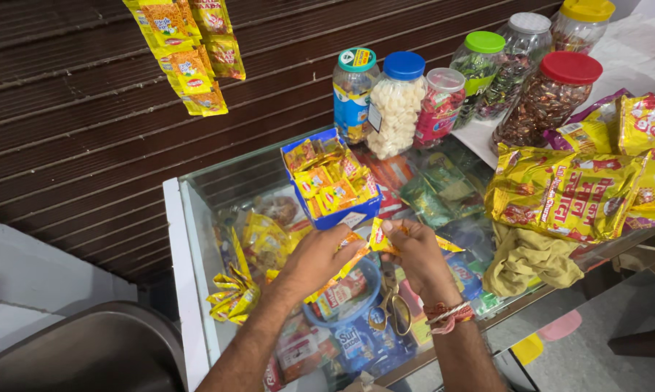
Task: The person opens a large yellow snack bag and separates the smaller individual packets inside. They then place the packets into a blue cardboard box on the glass counter, arranging them neatly. The person repeats this process with another large bag, continuing to fill the box with snack packets.
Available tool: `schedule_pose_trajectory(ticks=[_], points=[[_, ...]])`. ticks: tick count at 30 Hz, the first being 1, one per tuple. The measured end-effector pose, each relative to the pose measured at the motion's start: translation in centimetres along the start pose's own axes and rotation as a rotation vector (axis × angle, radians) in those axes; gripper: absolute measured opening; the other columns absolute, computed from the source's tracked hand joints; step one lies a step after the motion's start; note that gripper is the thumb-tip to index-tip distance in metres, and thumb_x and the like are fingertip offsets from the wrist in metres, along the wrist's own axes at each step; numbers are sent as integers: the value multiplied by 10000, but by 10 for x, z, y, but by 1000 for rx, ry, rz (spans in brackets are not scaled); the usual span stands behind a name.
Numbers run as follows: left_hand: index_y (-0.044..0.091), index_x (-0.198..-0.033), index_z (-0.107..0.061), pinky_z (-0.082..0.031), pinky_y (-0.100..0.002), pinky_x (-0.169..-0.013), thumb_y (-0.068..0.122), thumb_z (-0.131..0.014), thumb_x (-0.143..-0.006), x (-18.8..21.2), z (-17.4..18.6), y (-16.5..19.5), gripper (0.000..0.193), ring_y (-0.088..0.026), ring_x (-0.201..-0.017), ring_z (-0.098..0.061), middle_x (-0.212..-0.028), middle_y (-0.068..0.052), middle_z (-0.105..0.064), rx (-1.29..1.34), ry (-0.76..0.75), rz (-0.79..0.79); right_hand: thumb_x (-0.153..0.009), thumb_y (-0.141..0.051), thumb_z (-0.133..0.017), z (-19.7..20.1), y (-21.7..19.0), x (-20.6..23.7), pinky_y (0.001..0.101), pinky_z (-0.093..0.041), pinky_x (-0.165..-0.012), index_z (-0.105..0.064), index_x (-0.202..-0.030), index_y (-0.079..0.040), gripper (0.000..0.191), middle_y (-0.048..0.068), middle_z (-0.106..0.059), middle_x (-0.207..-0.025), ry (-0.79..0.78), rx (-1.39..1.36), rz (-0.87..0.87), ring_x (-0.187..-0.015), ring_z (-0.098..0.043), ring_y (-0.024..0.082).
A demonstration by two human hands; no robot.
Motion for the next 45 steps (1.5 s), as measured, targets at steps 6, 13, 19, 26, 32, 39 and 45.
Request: schedule_pose_trajectory(ticks=[6,13,19,26,32,39,45], points=[[37,-990,-630,-499,-496,-752,374,-657,-953,0,-3,-3,341,-421,-938,-643,-931,-205,-683,-26,-5,23,-955,-251,-676,1,3,-2,284,-530,-611,-706,-1002,-36,222,13,-714,-853,-17,-35,12,-713,-631,95],[31,-950,-698,-539,-403,-767,351,-818,-806,-2,-4,-5,370,-257,-859,-717,-881,-143,-733,183,-93,68,-952,-227,-679,2,-11,0,284,-530,-576,-706,-996,-37,197,35,-707,-817,-79,16,54,-672,-628,108],[58,-972,-731,-559,-368,-758,287,-757,-856,-3,-5,3,258,-210,-810,-726,-842,-116,-763,292,-164,94,-951,-222,-683,3,-10,5,278,-515,-547,-711,-956,-25,199,22,-701,-792,-64,69,81,-644,-617,104],[84,-971,-724,-537,-407,-710,271,-745,-851,-5,4,21,223,-316,-818,-716,-840,-147,-728,72,-62,87,-953,-211,-682,4,-12,11,266,-505,-540,-716,-936,-26,188,19,-700,-773,-28,-25,65,-615,-608,86],[101,-993,-737,-551,-419,-717,237,-730,-832,-8,1,28,210,-342,-857,-735,-877,-143,-751,124,-37,52,-939,-212,-680,2,-11,16,268,-504,-528,-727,-923,-15,203,32,-732,-757,16,-20,63,-579,-622,105],[77,-1109,-744,-552,-394,-759,168,-741,-833,-5,-1,27,290,-332,-921,-720,-965,-151,-758,128,49,-76,-961,-225,-632,34,12,-5,284,-534,-525,-714,-952,-38,205,51,-714,-780,163,53,165,-615,-653,128],[30,-984,-737,-581,-323,-824,169,-748,-878,26,21,-16,175,-143,-886,-727,-907,-50,-795,326,6,163,-1016,-235,-647,124,-42,-9,296,-545,-600,-673,-1001,-5,233,60,-694,-858,369,25,337,-712,-687,154]])
Point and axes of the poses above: each hand's wrist, its own x-axis away from the middle knuckle, its own z-axis out of the back of the hand, y = z × x, the point moved 8 cm from there along -x, towards the middle knuckle
